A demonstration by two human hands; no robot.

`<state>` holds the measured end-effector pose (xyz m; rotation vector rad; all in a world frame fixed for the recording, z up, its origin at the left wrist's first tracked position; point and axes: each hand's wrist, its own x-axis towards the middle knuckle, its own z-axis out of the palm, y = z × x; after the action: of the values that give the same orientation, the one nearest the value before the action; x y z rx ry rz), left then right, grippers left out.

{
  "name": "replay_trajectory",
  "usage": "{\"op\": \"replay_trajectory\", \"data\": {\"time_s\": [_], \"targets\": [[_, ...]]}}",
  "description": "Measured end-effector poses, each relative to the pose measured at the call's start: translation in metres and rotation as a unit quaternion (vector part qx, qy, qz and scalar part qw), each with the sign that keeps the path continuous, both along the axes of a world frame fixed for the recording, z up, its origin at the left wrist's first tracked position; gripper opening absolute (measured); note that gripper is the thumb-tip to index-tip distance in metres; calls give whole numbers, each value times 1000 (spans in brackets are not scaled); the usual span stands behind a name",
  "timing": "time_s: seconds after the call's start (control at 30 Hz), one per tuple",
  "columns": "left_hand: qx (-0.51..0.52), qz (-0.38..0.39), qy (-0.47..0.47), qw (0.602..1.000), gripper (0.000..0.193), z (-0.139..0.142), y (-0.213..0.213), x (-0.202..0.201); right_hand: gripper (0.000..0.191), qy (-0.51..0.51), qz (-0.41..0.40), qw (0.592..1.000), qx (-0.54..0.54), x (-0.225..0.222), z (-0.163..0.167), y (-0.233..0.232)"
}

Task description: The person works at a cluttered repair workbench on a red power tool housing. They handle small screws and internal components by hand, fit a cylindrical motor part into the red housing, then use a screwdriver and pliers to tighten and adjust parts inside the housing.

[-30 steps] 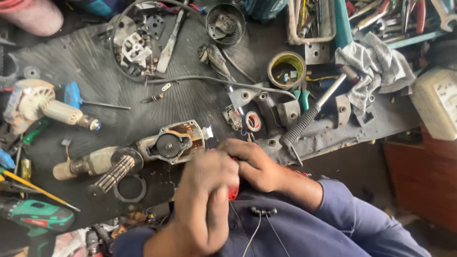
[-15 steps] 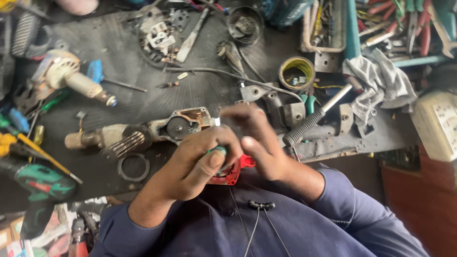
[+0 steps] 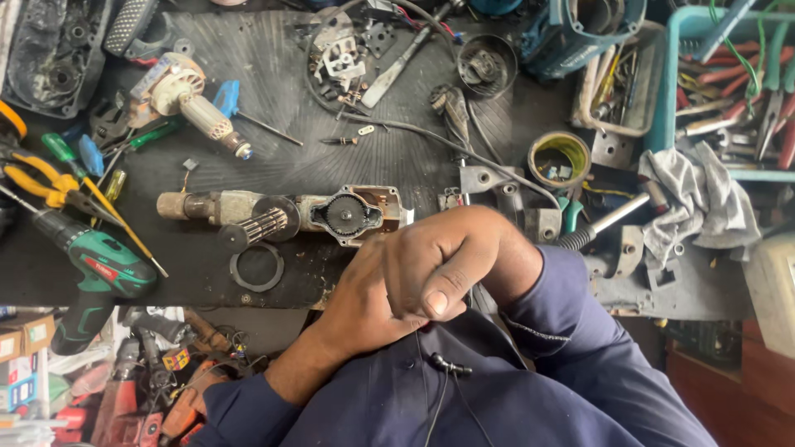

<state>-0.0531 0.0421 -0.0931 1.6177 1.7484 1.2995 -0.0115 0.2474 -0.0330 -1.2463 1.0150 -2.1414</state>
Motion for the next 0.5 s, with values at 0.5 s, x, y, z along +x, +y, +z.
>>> {"op": "replay_trajectory", "data": {"time_s": [0.5], "targets": [[4, 47, -26, 999, 36, -18, 4, 12, 58, 44, -595, 796, 98, 51, -12, -45]]}}
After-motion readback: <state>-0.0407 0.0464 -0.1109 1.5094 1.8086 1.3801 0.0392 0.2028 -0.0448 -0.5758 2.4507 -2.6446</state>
